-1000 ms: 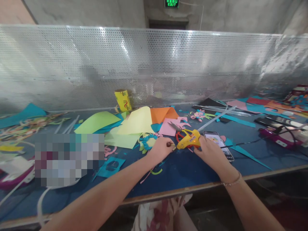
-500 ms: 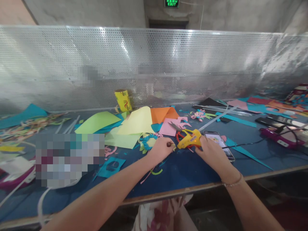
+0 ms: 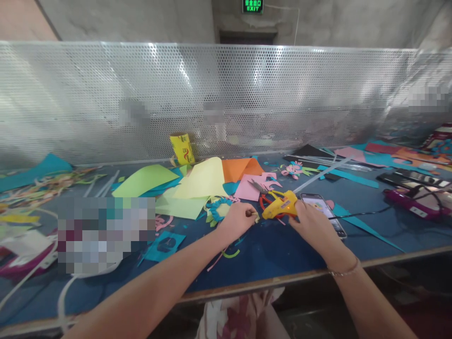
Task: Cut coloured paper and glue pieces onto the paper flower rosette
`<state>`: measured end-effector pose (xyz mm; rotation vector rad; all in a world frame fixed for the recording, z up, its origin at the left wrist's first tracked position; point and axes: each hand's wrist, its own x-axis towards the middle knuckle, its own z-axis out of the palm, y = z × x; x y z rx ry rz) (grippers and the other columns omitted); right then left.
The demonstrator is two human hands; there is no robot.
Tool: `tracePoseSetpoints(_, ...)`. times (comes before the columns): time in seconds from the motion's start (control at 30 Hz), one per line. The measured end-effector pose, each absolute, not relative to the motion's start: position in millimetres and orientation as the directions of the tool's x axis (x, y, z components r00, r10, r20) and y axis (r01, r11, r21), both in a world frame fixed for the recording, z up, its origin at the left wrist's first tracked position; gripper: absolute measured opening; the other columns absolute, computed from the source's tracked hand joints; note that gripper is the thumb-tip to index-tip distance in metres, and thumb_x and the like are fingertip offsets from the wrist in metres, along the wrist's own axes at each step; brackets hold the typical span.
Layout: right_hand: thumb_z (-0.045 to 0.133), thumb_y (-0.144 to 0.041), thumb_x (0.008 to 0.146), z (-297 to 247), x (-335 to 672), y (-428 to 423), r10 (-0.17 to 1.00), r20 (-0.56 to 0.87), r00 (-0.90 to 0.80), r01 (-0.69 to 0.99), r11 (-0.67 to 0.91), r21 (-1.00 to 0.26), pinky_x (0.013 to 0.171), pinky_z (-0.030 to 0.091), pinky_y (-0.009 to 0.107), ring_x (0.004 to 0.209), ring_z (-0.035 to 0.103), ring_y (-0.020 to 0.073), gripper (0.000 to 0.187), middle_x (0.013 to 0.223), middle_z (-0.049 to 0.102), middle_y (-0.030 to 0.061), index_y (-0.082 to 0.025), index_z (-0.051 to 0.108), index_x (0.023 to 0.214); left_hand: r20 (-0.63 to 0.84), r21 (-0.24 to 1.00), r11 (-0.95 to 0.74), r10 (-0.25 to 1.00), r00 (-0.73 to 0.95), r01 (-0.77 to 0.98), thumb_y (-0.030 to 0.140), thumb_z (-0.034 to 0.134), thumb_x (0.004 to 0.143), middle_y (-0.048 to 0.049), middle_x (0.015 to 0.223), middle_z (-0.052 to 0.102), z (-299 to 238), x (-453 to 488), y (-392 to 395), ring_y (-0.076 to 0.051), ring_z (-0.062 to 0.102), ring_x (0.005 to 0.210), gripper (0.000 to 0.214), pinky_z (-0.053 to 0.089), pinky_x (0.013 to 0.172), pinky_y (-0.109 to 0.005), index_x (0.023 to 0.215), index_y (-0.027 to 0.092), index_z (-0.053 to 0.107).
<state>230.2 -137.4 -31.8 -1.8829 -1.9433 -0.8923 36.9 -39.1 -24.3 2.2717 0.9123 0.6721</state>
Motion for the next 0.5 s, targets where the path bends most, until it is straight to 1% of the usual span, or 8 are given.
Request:
tracePoseSetpoints(0.23, 0.041, -0.022, 0.075, -28.4, 229.0, -138.4, 0.770, 0.631, -0.098, 0.957, -0.101, 0.272, 0.052, 0.030, 0.026, 0.061, 0.050, 0.0172, 0.008, 0.065, 0.051, 0.0055, -0.015, 0.044, 0.073, 0.214, 0.665, -0.581, 0.750, 0.626, 0.470, 0.021, 0.048, 0.066, -0.0008, 0.056, 0.062, -21.8, 37.5, -40.1, -0.013, 0.056, 0.055, 0.016, 0.040, 0.054, -0.022, 0.061, 0.017, 0.063)
tracePoseSetpoints(0.5, 0.039, -0.020, 0.077, -22.8, 225.0, -140.3, 0.781, 0.617, -0.096, 0.957, -0.098, 0.272, 0.060, 0.034, 0.029, 0.070, 0.052, 0.0189, 0.009, 0.077, 0.056, 0.0090, -0.014, 0.047, 0.078, 0.200, 0.662, -0.572, 0.757, 0.621, 0.484, 0.022, 0.045, 0.067, -0.0016, 0.058, 0.063, -23.4, 37.6, -38.1, -0.013, 0.058, 0.056, 0.020, 0.042, 0.056, -0.022, 0.062, 0.017, 0.063)
